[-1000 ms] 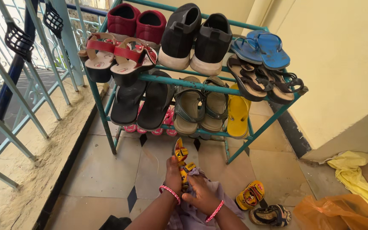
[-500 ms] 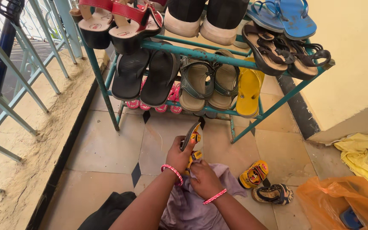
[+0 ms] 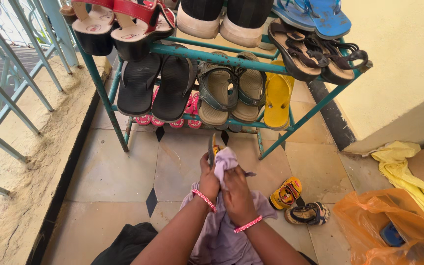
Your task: The person wipes several pairs of shoes with a cloth, including blue flip-flops, yellow sandals, and dark sandals. They retrieve shoes from a plastic bag and a shoe rack, wipe them, and place them back on the rack.
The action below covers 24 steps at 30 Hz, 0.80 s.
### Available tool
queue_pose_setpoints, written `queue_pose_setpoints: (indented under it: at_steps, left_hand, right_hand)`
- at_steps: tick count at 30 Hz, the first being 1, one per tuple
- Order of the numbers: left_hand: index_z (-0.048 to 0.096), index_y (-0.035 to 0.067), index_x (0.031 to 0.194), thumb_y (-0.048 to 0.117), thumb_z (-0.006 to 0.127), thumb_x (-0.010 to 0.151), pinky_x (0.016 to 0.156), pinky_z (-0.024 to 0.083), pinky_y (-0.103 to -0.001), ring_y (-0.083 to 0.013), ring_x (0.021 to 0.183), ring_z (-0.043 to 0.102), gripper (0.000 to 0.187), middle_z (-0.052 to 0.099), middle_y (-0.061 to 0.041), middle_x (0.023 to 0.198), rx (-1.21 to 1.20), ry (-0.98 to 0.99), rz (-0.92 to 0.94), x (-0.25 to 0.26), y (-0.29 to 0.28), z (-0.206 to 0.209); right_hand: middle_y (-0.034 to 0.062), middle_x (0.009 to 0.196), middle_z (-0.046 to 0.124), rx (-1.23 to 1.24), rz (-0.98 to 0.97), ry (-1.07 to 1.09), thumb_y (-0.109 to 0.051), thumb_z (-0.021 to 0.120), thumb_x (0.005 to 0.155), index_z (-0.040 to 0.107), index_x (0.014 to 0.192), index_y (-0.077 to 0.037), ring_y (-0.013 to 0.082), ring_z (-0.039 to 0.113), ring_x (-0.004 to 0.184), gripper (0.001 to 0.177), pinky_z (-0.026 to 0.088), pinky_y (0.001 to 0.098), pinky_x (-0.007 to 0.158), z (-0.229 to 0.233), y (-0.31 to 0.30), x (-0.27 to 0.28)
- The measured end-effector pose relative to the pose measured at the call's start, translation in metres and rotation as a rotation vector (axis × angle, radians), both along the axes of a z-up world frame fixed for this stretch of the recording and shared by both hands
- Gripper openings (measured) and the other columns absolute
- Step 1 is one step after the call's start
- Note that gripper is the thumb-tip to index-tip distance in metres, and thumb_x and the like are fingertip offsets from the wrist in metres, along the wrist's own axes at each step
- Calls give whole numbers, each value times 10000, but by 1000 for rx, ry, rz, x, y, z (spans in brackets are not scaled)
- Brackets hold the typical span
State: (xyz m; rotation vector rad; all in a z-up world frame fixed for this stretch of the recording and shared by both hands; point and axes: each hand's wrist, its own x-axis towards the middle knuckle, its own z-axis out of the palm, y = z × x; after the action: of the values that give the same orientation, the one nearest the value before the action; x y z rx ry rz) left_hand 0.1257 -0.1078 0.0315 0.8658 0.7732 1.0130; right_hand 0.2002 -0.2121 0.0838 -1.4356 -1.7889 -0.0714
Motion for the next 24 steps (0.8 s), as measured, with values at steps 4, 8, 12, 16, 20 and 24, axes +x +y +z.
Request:
queue_pose_setpoints:
  at_steps: [4,8,12,16,20,24]
  left_hand:
    - [440,99,1450,529,524,990,890,552,-394,-240,1092,611,635,588,-147,1258,-205,-214,154,-26,19,4]
    - [457,110,1431,529,568,962,935,526,-365,-214,1106,617,639,642,-83,1332,-138,-143,132,-32,21,19]
    - [521,104,1388,546,527,963,912,573,-410,-232,1059,701,613,658,-110,1263,-248,-255,21,-36,22,36]
    - [554,91,1371,530,515,976,914,595,-426,-246,1041,723,592,696,-126,1215,-341,-476,-345,-48,15,50]
    - [564,80,1345,528,505,980,885,594,-415,-257,1009,719,581,714,-139,1165,-325,-518,-421,-37,6,55]
    - [557,87,1357,482,508,1002,904,570,-369,-205,1053,697,534,705,-84,1189,-105,-427,-154,-29,-1,47]
  right_hand:
    - [127,1199,703,-62,135,-234,9,637,770,725,1109,-93,427,592,1273,365,504,438,1016,-25,-6,12]
    - [121,1013,754,36,96,233,77,537,742,717,920,-83,277,733,993,300,587,361,917,-39,-2,60]
    - [189,1081,685,271,-59,682,75,436,844,658,1044,11,293,648,1067,305,511,384,982,-8,-10,102]
    - [218,1165,649,289,-92,715,8,538,859,636,1137,35,329,610,1125,296,485,409,995,23,-8,104]
    - [246,1249,614,142,-107,322,-60,641,873,615,1229,59,366,572,1183,377,459,433,1008,16,7,63]
    - [238,1297,615,44,-119,22,-79,684,851,622,1274,45,374,548,1208,445,452,440,1015,18,17,4]
